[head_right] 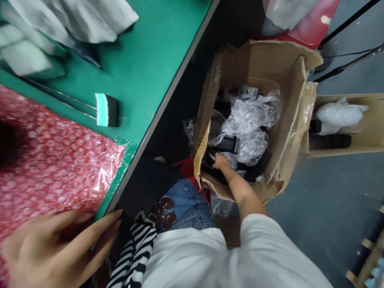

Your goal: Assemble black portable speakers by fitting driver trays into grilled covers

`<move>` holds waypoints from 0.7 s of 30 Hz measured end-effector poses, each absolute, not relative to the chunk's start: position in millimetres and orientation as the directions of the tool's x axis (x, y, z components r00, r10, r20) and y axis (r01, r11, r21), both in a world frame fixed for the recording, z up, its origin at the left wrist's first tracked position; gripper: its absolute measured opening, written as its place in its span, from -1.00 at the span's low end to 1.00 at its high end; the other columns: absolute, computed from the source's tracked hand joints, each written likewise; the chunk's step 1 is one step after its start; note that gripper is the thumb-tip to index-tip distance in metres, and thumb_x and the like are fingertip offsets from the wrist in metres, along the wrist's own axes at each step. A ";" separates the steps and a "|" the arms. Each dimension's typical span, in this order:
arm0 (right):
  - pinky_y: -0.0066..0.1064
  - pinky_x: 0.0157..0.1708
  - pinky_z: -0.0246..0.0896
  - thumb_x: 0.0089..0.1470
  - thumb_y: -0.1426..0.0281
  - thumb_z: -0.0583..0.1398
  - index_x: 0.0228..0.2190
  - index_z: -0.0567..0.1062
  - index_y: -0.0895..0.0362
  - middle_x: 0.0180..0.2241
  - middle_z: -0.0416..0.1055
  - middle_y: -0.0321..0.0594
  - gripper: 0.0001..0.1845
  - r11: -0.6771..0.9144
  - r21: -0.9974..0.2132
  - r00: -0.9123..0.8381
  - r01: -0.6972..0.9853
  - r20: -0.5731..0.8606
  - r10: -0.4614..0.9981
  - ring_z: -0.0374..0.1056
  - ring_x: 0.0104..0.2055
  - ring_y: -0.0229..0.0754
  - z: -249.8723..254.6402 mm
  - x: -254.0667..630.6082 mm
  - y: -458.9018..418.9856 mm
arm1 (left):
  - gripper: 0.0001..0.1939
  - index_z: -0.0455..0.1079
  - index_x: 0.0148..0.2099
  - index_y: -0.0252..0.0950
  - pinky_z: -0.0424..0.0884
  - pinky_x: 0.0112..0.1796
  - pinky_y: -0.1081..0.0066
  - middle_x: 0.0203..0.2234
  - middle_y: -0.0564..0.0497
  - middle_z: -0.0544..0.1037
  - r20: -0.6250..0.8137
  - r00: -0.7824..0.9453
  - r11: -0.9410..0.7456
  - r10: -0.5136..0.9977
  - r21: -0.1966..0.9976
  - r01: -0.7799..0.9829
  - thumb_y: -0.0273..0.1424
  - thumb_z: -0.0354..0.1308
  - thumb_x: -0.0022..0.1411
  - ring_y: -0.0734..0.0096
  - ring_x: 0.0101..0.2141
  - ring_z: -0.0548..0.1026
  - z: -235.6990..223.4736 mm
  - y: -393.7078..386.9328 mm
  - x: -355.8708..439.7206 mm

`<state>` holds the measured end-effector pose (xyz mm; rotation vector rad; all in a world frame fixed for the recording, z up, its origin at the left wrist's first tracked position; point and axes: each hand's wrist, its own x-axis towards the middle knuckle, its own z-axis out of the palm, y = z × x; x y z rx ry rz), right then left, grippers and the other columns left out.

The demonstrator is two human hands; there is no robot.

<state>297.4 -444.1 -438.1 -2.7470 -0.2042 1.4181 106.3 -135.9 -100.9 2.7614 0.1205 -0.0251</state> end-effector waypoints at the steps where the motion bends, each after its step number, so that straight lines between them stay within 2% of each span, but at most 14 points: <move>1: -0.13 -0.07 0.34 0.21 0.24 0.17 -0.03 0.39 0.19 -0.04 0.37 -0.10 -0.63 -0.993 -0.101 0.597 0.057 -0.794 0.115 0.37 -0.06 -0.11 -426.8 300.0 -447.7 | -0.70 0.53 -0.14 -0.05 0.21 -0.01 -0.06 -0.19 -0.10 0.33 -0.007 0.999 -0.950 0.049 0.307 0.049 -0.53 0.26 0.09 0.04 -0.17 0.33 -98.2 -137.5 111.8; 3: -0.12 -0.06 0.33 0.13 0.21 0.24 -0.05 0.40 0.23 -0.07 0.40 -0.06 -0.56 -0.993 -0.109 0.666 -0.039 -0.744 0.055 0.38 -0.06 -0.07 -400.0 305.3 -460.0 | -0.78 0.53 -0.18 -0.09 0.29 -0.07 0.01 -0.22 -0.11 0.35 0.061 0.997 -0.976 -0.037 0.212 -0.049 -0.49 0.23 0.13 0.08 -0.22 0.37 -95.1 -138.0 120.8; 7: -0.14 -0.10 0.33 -0.19 0.16 0.41 -0.02 0.33 0.30 -0.10 0.43 0.14 -0.22 -0.942 -0.211 0.841 -0.262 -0.529 -0.116 0.39 -0.06 0.13 -330.3 311.8 -489.9 | -0.78 0.50 -0.14 -0.19 0.32 -0.16 0.06 -0.24 -0.15 0.37 0.169 0.972 -0.968 -0.165 0.163 -0.192 -0.51 0.21 0.14 0.09 -0.27 0.39 -94.5 -134.6 127.6; 9: -0.15 -0.08 0.33 -0.14 0.15 0.36 0.06 0.20 0.31 -0.04 0.38 0.19 -0.16 -0.892 -0.318 0.909 -0.322 -0.368 -0.197 0.37 -0.02 0.11 -286.2 310.9 -492.8 | -0.73 0.46 -0.08 -0.26 0.30 -0.13 0.00 -0.22 -0.19 0.41 0.188 0.957 -0.958 -0.223 0.139 -0.250 -0.54 0.18 0.15 0.03 -0.24 0.40 -91.9 -137.8 126.2; 12: -0.08 0.07 0.23 -0.10 0.08 0.32 0.15 0.02 0.26 0.10 0.24 0.15 -0.03 -0.778 -0.569 0.961 -0.266 -0.094 -0.260 0.27 0.11 0.05 -206.8 298.6 -466.5 | -0.60 0.36 0.07 -0.26 0.28 -0.03 -0.03 -0.09 -0.21 0.42 0.193 0.954 -0.939 -0.230 0.215 -0.269 -0.57 0.15 0.17 0.00 -0.12 0.40 -79.5 -156.2 120.1; 13: -0.03 0.11 0.18 -0.20 0.11 0.39 0.14 0.09 0.21 0.11 0.25 0.09 -0.01 -0.624 -0.765 0.963 -0.158 0.019 -0.267 0.26 0.12 0.07 -177.9 290.3 -450.3 | -0.52 0.30 0.14 -0.25 0.28 0.00 0.00 -0.02 -0.22 0.38 0.194 0.962 -0.929 -0.192 0.281 -0.242 -0.57 0.15 0.17 0.00 -0.05 0.38 -73.5 -165.5 117.4; 14: 0.01 0.13 0.15 -0.25 0.13 0.42 0.12 0.14 0.15 0.10 0.26 0.00 -0.02 -0.459 -0.886 0.970 -0.072 0.044 -0.237 0.26 0.12 0.08 -149.1 279.8 -431.7 | -0.43 0.19 0.23 -0.23 0.30 0.03 0.04 0.07 -0.24 0.31 0.203 0.968 -0.909 -0.147 0.358 -0.213 -0.55 0.15 0.18 0.01 0.03 0.35 -67.3 -175.3 114.5; 15: 0.03 0.12 0.16 -0.24 0.15 0.43 0.11 0.18 0.08 0.07 0.29 -0.07 -0.07 -0.305 -0.952 0.985 -0.037 0.017 -0.173 0.28 0.09 0.07 -121.3 267.2 -411.9 | -0.33 0.05 0.31 -0.22 0.29 0.06 0.05 0.16 -0.27 0.22 0.222 0.970 -0.883 -0.099 0.429 -0.189 -0.51 0.15 0.19 0.00 0.12 0.28 -61.1 -184.9 111.4; 16: 0.04 0.13 0.16 -0.20 0.17 0.41 0.11 0.21 0.02 0.06 0.30 -0.11 -0.13 -0.158 -0.987 0.999 -0.034 -0.029 -0.032 0.28 0.08 0.08 -95.6 253.1 -392.1 | -0.22 -0.10 0.37 -0.22 0.27 0.09 0.03 0.23 -0.29 0.11 0.250 0.967 -0.846 -0.055 0.502 -0.178 -0.43 0.17 0.19 -0.04 0.19 0.19 -55.3 -193.4 108.1; 18: 0.03 0.18 0.11 -0.18 0.28 0.42 0.15 0.19 -0.08 0.09 0.27 -0.14 -0.12 0.029 -0.996 0.935 -0.087 -0.072 0.347 0.23 0.13 0.10 -54.4 224.0 -355.4 | 0.02 -0.36 0.41 -0.22 0.20 0.15 -0.05 0.29 -0.29 -0.03 0.322 0.941 -0.750 0.101 0.646 -0.140 -0.23 0.24 0.13 -0.13 0.25 0.09 -45.2 -204.4 99.9; 21: 0.07 0.20 0.09 -0.18 0.34 0.42 0.22 0.11 -0.16 0.15 0.18 -0.14 -0.01 0.236 -0.962 0.688 -0.135 0.081 0.721 0.16 0.18 0.15 -22.8 191.7 -311.8 | 0.24 -0.51 0.38 -0.05 0.14 0.18 -0.13 0.26 -0.19 0.03 0.368 0.808 -0.554 0.460 0.830 -0.062 -0.15 0.36 -0.04 -0.14 0.19 0.21 -35.4 -203.0 79.3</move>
